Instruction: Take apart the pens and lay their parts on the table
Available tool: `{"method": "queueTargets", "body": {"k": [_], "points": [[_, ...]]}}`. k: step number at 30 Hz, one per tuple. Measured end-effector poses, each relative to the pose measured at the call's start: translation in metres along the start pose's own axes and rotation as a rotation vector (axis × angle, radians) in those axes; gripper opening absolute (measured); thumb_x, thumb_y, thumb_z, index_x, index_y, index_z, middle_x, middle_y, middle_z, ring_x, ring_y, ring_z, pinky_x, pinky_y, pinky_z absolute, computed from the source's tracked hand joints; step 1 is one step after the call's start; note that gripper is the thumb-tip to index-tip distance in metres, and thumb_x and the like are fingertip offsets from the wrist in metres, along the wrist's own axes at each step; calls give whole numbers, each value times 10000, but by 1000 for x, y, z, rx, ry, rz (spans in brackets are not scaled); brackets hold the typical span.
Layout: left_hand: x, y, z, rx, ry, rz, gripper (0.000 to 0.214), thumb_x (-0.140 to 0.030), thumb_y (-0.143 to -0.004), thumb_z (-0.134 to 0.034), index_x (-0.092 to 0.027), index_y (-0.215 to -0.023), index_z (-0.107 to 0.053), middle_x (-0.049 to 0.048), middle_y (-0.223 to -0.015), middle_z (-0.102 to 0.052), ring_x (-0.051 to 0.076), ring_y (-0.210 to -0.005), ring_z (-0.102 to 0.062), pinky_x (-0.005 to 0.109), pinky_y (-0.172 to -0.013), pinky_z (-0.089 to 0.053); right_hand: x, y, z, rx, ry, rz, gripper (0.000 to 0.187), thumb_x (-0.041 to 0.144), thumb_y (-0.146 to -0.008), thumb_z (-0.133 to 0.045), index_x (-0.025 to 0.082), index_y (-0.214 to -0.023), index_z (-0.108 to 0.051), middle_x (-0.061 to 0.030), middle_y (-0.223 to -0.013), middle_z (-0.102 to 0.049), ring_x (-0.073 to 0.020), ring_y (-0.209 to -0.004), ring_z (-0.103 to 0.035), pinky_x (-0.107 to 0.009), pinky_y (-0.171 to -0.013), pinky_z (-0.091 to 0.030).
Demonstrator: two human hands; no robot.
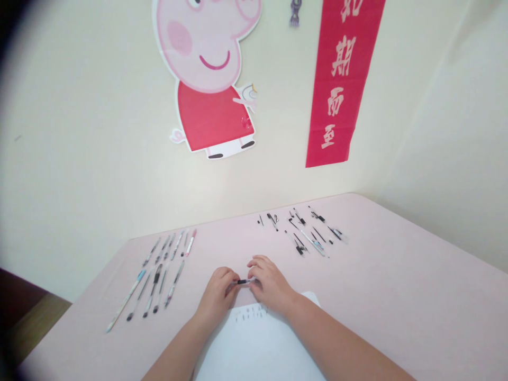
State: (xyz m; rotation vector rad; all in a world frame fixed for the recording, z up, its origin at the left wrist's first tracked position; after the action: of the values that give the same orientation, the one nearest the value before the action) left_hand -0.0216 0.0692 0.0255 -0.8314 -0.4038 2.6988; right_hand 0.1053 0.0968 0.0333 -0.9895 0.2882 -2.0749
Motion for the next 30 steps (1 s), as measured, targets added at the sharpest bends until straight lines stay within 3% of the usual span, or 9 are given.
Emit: {"method": "queueTargets", "body": {"k": [16, 24, 30], "points": [[4, -1, 4, -36, -43, 32, 142, -92, -734, -489, -194, -755, -585, 53, -791, -566, 208, -835, -515, 341, -745, -411, -2, 0, 0, -15, 41, 12, 104, 112, -738, -573, 207, -758, -611, -66, -985, -598, -232, -1091, -461, -446, -943, -379], [16, 1, 12, -105, -102, 120, 177, -50, -699, -468, -185, -760, -565, 51, -793, -560, 216, -834, -494, 365, -750, -406, -2, -3, 9, -30, 83, -27, 141, 70, -699, -558, 197, -734, -607, -72, -1002, -597, -233, -1109, -450, -433, -952, -376], [19, 2, 17, -138, -139, 167, 163, -52, -701, -472, -190, -737, -552, 51, -793, -562, 223, -830, -497, 365, -737, -402, -17, -4, 23, 19, 84, -45, 154, 55, -669, -559, 202, -666, -605, -59, -1017, -601, -237, -1135, -438, -443, -967, -356]]}}
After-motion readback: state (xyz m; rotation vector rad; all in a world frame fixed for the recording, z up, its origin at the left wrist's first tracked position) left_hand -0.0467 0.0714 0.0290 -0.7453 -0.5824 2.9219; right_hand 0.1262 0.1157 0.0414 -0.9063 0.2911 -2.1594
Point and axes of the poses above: each hand's wrist, its own y-axis away from the middle knuckle, its own z-axis out of the back of the hand, x = y × z, the point moved 7 cm from there along -y, towards the middle knuckle
